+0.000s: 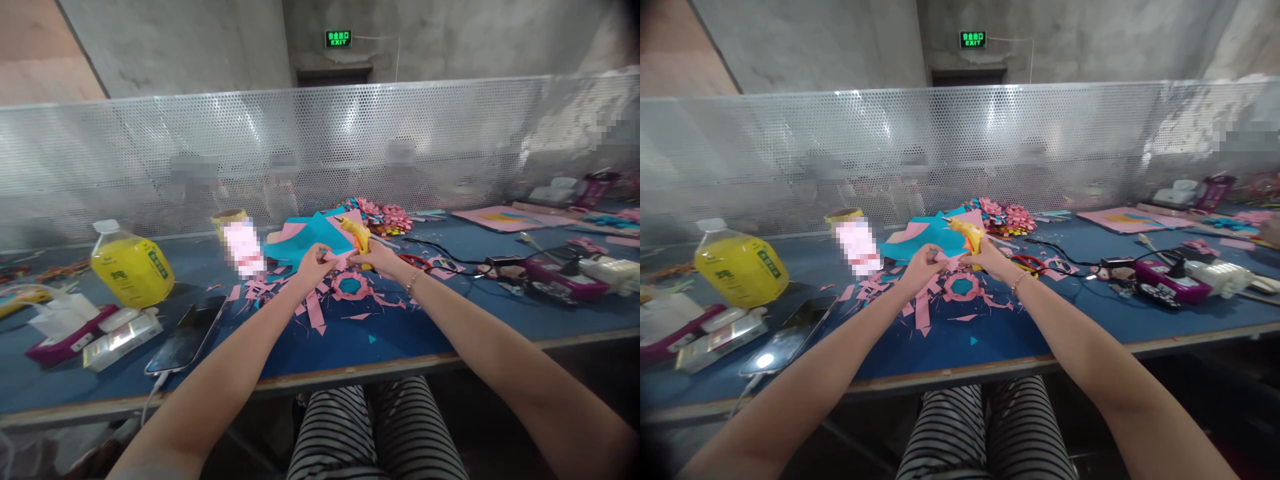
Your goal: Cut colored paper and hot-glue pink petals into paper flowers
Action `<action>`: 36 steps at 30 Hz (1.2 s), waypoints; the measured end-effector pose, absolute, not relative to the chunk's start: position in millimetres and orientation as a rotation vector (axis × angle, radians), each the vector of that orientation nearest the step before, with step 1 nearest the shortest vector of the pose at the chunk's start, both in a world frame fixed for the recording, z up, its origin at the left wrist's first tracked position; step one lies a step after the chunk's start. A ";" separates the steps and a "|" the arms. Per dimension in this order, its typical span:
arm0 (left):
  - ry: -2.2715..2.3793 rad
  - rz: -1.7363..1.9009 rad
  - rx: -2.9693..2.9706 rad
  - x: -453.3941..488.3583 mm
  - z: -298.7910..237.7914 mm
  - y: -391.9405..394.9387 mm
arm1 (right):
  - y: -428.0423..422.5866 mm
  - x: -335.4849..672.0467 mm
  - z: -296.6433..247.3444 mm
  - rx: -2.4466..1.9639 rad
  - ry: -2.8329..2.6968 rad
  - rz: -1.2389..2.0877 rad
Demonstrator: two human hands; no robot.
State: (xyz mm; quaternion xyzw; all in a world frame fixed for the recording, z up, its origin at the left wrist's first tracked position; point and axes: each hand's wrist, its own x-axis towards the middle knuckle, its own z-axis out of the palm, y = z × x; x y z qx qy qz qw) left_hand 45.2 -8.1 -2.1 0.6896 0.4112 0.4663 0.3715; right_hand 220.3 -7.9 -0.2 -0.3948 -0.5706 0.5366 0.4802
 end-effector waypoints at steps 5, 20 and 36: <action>1.075 1.192 1.655 48.7 0.9 -11.5 | -14.0 215.3 0.7 -0.905 -1.445 1.337; 1.017 1.215 1.573 49.1 -7.1 -6.8 | -9.5 212.5 -7.0 -0.933 -1.460 1.243; 0.876 1.198 1.298 55.7 -7.9 -13.4 | -13.0 200.5 -1.3 -0.783 -1.301 1.215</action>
